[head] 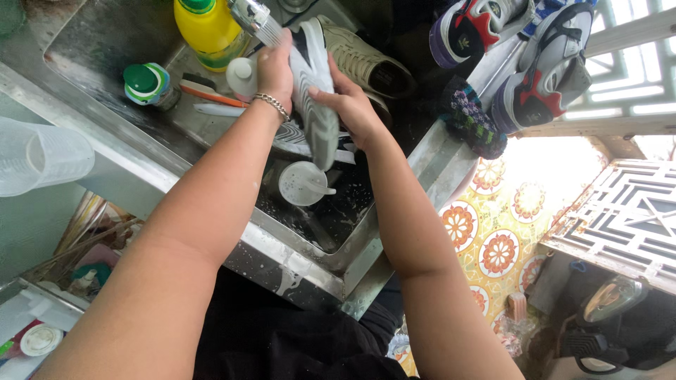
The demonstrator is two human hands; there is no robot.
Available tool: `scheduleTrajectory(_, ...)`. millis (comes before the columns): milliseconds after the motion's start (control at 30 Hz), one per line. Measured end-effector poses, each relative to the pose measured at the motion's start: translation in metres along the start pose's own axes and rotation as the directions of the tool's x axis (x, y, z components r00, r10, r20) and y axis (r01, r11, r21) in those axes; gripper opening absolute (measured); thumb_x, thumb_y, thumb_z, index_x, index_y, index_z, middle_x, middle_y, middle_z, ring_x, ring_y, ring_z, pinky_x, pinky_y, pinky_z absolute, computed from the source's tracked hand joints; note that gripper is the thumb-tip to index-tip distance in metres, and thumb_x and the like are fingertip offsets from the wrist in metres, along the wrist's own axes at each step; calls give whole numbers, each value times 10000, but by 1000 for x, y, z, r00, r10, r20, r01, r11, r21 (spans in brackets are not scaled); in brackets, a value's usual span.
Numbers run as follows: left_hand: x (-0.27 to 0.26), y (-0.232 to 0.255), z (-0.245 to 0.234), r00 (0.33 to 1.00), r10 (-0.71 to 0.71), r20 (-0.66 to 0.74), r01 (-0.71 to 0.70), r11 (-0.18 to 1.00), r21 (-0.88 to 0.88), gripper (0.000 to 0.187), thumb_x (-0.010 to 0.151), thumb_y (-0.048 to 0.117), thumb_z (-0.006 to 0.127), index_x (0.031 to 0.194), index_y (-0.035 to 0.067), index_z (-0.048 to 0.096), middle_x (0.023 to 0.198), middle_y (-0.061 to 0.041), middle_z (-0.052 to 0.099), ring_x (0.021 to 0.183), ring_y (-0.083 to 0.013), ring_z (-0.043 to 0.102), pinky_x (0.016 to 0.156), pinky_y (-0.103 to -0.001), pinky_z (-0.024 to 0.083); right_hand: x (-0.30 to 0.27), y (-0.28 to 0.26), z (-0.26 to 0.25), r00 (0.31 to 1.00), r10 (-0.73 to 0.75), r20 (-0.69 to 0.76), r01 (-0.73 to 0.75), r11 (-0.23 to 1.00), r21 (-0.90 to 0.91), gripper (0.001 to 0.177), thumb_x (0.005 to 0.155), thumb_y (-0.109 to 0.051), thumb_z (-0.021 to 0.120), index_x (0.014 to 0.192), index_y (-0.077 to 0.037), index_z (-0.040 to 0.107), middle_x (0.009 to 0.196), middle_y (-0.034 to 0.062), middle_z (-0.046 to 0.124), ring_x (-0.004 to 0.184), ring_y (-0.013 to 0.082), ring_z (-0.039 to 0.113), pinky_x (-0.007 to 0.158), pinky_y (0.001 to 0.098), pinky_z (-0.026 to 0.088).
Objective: The person cleans sneakers by hand, applying liquid and scrubbing the soles and fabric with a brush and a cloth near a sink.
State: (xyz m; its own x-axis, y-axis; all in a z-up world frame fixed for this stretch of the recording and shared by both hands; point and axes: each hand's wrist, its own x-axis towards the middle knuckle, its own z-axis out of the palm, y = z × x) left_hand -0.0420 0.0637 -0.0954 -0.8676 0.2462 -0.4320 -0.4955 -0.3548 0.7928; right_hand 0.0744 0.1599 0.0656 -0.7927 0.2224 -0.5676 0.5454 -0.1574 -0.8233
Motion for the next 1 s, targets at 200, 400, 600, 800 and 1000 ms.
scheduleTrajectory(200,-30,48,11,953,-53,299,58,998,-10,280,858,215,776,996,-10,686,918,-80,754,826,-190,723,791,-323,570,1,-3,-25,997,19,73,-35,971,238,936,710,-161,701,1562,-205,316,1322,141,658,1122,295,680,993,407,555)
scheduleTrajectory(400,-77,113,23,823,-359,440,222,916,333,324,863,269,816,996,-14,730,912,-78,768,800,-168,725,772,-294,581,-12,-7,-67,992,13,129,-79,850,521,892,874,-810,445,1300,-45,618,1160,158,682,935,288,709,630,402,536)
scheduleTrajectory(600,-123,97,32,959,-216,183,207,976,65,298,836,186,815,1047,-14,751,975,-56,770,869,-156,714,813,-298,561,-18,-5,-63,988,73,138,-141,795,589,1072,746,-875,336,1298,-8,641,1262,240,666,947,325,721,801,387,615)
scheduleTrajectory(800,-154,71,13,975,-219,24,218,944,-248,260,925,111,716,1138,-37,693,1062,-80,736,926,-189,696,844,-338,550,16,17,-21,993,114,-24,-107,975,194,836,867,-720,569,1395,-74,512,1302,178,640,1119,280,688,980,413,546)
scheduleTrajectory(1000,-189,67,-7,988,-105,-111,92,989,-115,271,961,132,671,1192,-10,678,1129,-50,718,993,-147,662,885,-315,526,9,16,24,973,160,167,-203,935,290,641,928,-582,596,1309,-69,537,1123,104,695,943,215,719,778,432,634)
